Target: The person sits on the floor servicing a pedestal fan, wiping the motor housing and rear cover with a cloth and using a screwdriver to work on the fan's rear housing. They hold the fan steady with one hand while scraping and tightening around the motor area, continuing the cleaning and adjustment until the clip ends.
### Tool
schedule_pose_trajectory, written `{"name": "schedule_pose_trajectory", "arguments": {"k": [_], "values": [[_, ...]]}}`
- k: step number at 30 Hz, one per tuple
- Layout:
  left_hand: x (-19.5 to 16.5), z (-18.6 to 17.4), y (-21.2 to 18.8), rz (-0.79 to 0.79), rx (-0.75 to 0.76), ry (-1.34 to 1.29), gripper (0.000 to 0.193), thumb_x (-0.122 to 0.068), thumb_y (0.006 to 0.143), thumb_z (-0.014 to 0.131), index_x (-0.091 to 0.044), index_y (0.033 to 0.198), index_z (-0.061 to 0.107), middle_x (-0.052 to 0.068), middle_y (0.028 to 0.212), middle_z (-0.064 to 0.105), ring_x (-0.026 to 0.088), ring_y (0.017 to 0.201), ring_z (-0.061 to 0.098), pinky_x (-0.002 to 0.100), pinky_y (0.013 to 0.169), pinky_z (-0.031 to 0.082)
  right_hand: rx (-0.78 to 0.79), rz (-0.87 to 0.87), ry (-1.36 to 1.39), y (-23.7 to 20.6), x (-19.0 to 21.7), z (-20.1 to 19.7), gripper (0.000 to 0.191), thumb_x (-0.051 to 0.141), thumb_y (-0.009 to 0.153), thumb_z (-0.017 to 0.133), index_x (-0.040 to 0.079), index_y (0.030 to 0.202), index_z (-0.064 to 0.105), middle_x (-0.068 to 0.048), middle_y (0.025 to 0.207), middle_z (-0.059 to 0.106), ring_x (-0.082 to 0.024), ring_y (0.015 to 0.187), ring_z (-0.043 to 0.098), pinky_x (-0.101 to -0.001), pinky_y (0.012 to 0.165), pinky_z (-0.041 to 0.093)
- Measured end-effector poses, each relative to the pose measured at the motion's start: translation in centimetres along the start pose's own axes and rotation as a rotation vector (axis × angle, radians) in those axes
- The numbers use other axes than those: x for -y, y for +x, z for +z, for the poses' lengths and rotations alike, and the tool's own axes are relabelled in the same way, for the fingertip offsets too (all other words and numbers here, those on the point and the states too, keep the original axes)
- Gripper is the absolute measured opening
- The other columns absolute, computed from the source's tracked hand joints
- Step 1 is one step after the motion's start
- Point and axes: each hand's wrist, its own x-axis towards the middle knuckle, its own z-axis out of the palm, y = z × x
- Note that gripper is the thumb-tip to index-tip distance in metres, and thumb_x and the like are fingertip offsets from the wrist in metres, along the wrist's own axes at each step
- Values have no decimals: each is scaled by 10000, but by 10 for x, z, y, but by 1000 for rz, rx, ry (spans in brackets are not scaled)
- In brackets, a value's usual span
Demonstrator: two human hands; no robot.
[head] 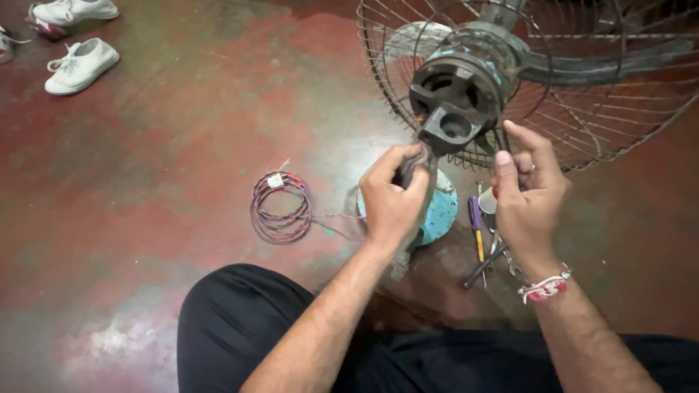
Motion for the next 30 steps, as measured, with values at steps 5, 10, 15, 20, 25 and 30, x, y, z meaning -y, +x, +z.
{"name": "schedule_pose_trajectory", "arguments": {"k": [5,10,15,20,25,30], "values": [[0,-4,12,48,58,-165,315,-74,932,722,-6,1237,689,111,1135,747,138,1051,688,296,929,542,-33,61,5,1,5,1,323,49,1104,607,82,1425,607,76,840,560,11,677,475,-180,589,389],[-10,3,12,-147,130,-272,443,-163,906,799,-39,1319,695,60,1055,776,61,947,655,250,875,548,-77,129,98,7,12,6,361,84,1036,635,67,1396,619,128,948,609,35,688,436,-162,582,354],[-17,11,3,-128,103,-176,428,-152,869,836,-23,1258,715,69,1049,783,56,940,661,252,857,553,-21,21,-59,9,14,2,541,100,958,827,35,1455,624,91,835,534,18,693,412,-170,600,313],[-27,20,-13,-118,208,-224,453,-143,940,749,-73,1379,666,93,1134,783,63,994,684,256,878,567,6,-26,-65,15,7,0,659,86,894,850,-2,1479,561,77,1006,591,16,741,427,-167,619,364],[-29,10,-11,-12,293,-149,462,-134,938,750,-109,1390,660,155,1183,757,128,997,722,289,865,572,92,63,119,29,-7,-8,515,70,998,759,-26,1473,586,72,1099,642,20,864,514,-153,755,436],[-28,3,1,-289,172,-61,328,-171,932,756,-112,1254,735,141,978,815,197,825,771,323,740,592,72,69,25,31,-13,-21,537,70,1009,747,6,1513,574,68,955,574,-3,815,513,-169,732,451]]}}
